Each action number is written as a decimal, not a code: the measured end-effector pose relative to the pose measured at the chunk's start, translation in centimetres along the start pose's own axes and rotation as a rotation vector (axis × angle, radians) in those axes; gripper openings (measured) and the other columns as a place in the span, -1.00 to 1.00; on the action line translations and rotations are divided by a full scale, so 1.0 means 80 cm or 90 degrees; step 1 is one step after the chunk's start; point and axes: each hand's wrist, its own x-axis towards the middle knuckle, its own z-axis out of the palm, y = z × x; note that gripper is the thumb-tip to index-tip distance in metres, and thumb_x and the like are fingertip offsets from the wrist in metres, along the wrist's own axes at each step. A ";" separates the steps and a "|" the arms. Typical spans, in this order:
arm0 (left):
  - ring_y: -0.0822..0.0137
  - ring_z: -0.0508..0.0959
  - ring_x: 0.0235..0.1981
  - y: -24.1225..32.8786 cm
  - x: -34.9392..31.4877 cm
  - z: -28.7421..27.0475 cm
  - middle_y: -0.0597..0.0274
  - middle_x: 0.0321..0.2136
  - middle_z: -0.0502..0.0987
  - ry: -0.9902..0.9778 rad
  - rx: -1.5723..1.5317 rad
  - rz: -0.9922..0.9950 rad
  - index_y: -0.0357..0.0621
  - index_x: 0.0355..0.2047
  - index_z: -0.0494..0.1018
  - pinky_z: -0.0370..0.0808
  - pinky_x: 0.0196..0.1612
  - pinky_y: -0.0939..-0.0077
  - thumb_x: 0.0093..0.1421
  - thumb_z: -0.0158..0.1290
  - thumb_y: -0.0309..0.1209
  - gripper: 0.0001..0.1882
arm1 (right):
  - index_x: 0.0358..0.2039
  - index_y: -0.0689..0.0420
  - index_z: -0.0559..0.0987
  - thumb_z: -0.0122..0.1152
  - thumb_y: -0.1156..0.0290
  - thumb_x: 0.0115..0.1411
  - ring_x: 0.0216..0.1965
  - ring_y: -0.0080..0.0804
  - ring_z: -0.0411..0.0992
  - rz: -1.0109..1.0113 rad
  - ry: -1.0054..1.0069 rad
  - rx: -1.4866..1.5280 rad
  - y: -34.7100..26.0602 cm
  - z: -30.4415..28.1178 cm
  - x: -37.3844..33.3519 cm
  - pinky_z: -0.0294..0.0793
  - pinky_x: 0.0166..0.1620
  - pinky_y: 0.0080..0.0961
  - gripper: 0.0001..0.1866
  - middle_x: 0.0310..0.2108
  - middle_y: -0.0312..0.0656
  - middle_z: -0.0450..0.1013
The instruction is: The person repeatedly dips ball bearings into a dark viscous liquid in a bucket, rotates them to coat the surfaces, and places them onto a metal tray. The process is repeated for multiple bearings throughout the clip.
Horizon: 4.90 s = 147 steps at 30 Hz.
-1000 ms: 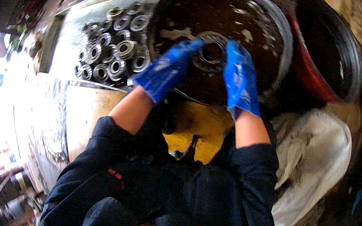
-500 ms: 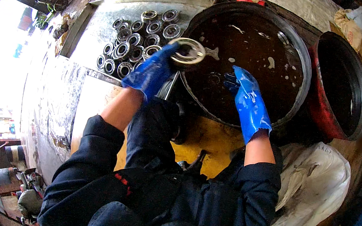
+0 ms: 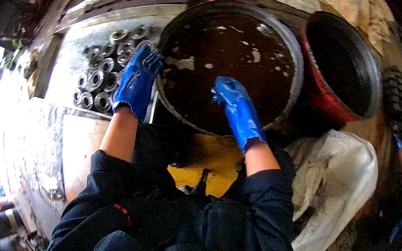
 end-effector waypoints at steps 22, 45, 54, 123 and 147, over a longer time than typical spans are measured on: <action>0.02 0.43 0.30 0.056 0.032 -0.022 -0.16 0.29 0.38 0.172 -0.467 -0.065 -0.35 0.34 0.24 0.42 0.34 0.19 0.50 -0.15 -0.37 -0.52 | 0.16 0.14 0.50 0.33 0.13 0.25 -0.08 -0.40 0.44 0.073 0.238 -0.221 -0.003 -0.077 0.178 0.45 0.07 -0.36 -0.45 -0.11 -0.15 0.56; 0.03 0.45 0.29 0.019 0.062 -0.028 -0.06 0.29 0.42 0.151 -0.636 -0.209 -0.26 0.33 0.29 0.47 0.29 0.12 0.47 -0.09 -0.30 -0.50 | 0.03 0.20 0.61 0.31 0.37 0.12 0.11 0.12 0.54 0.089 0.184 -1.235 -0.011 -0.082 0.308 0.55 0.13 -0.04 -0.57 0.07 0.14 0.55; 0.04 0.46 0.29 0.003 0.093 -0.007 -0.02 0.29 0.43 0.142 -0.645 -0.249 -0.22 0.33 0.31 0.49 0.27 0.09 0.45 -0.06 -0.27 -0.49 | -0.05 0.08 0.72 0.13 0.37 0.27 0.04 0.07 0.58 0.029 -0.072 -1.400 -0.025 -0.101 0.331 0.57 0.10 0.00 -0.70 0.02 0.01 0.61; -0.11 0.31 0.37 -0.028 0.060 -0.021 -0.09 0.38 0.26 -0.156 -0.812 0.017 -0.09 0.33 0.19 0.31 0.38 -0.01 0.51 -0.19 -0.23 -0.54 | -0.11 0.23 0.66 0.40 -0.06 0.03 -0.12 -0.10 0.60 0.210 -0.120 -0.924 0.033 -0.007 0.049 0.52 0.00 -0.18 -0.39 -0.10 0.05 0.63; -0.12 0.19 0.44 -0.034 0.078 -0.007 -0.10 0.44 0.12 -0.152 -0.816 0.047 -0.05 0.37 0.10 0.21 0.43 -0.01 0.52 -0.24 -0.29 -0.54 | -0.13 0.24 0.68 0.44 -0.01 0.06 -0.19 -0.14 0.61 0.107 -0.093 -0.871 0.060 -0.032 0.039 0.56 -0.06 -0.20 -0.44 -0.22 0.02 0.65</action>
